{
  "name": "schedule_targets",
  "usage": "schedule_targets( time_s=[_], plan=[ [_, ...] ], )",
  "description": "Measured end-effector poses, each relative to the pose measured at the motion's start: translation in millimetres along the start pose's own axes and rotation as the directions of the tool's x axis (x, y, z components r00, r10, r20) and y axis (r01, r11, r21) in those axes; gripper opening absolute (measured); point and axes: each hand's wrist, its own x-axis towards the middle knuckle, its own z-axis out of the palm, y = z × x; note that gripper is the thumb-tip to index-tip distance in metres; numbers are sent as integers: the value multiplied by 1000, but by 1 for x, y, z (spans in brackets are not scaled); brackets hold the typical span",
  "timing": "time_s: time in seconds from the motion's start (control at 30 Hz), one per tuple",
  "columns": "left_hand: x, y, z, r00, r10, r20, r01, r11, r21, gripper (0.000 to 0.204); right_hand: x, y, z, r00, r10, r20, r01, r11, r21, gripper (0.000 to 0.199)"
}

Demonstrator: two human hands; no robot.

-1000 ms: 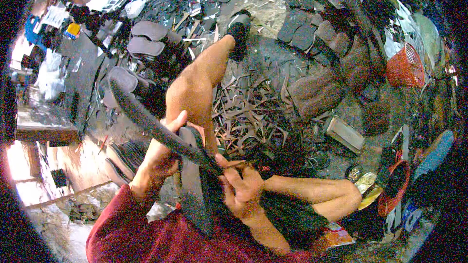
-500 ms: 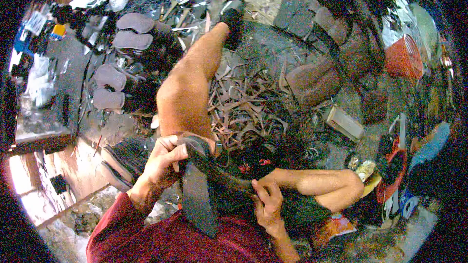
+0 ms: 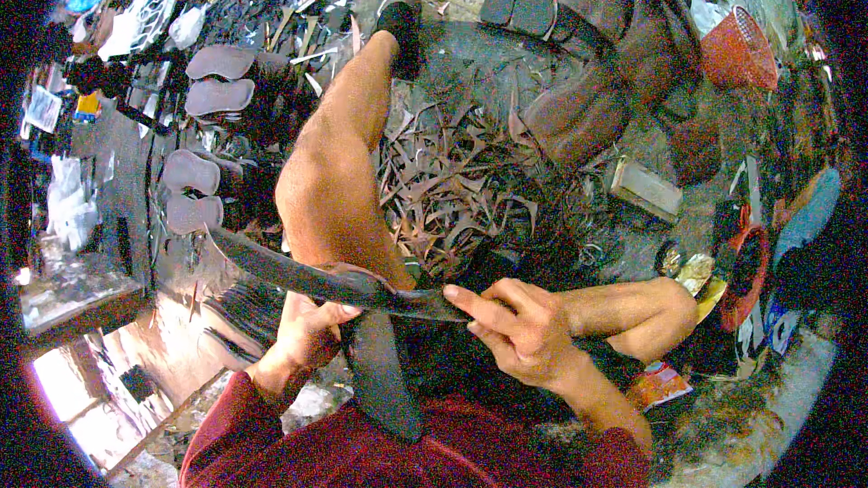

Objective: The person sits on the floor and uses a knife to cut and trim rubber shoe soles. They repeatedly pick up soles, slice along edges, and place trimmed pieces aside.

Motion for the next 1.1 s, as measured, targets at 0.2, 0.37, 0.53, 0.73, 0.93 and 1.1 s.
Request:
schedule_targets(
  time_s=[0.2,0.37,0.53,0.73,0.93,1.1],
  plan=[
    [4,-1,8,999,-35,13,33,990,140,28,54,-24,-54,979,68,191,-56,996,-66,43],
    [5,6,31,994,-94,58,80,975,206,26,101,-31,-82,811,-38,584,188,962,-198,39],
    [19,-14,4,855,-120,505,71,991,115,54,86,1,-107,814,-2,581,-116,979,166,35],
    [36,-50,59,971,57,230,113,744,-658,75,4,-39,-64,823,565,-56,-388,632,670,42],
    [60,2,131,970,86,-228,-200,814,-546,43,-30,-23,3,751,335,-569,-132,921,368,52],
    [55,-8,131,954,49,-296,-183,878,-442,36,-127,13,20,808,150,-569,-218,974,-54,37]
  ],
)
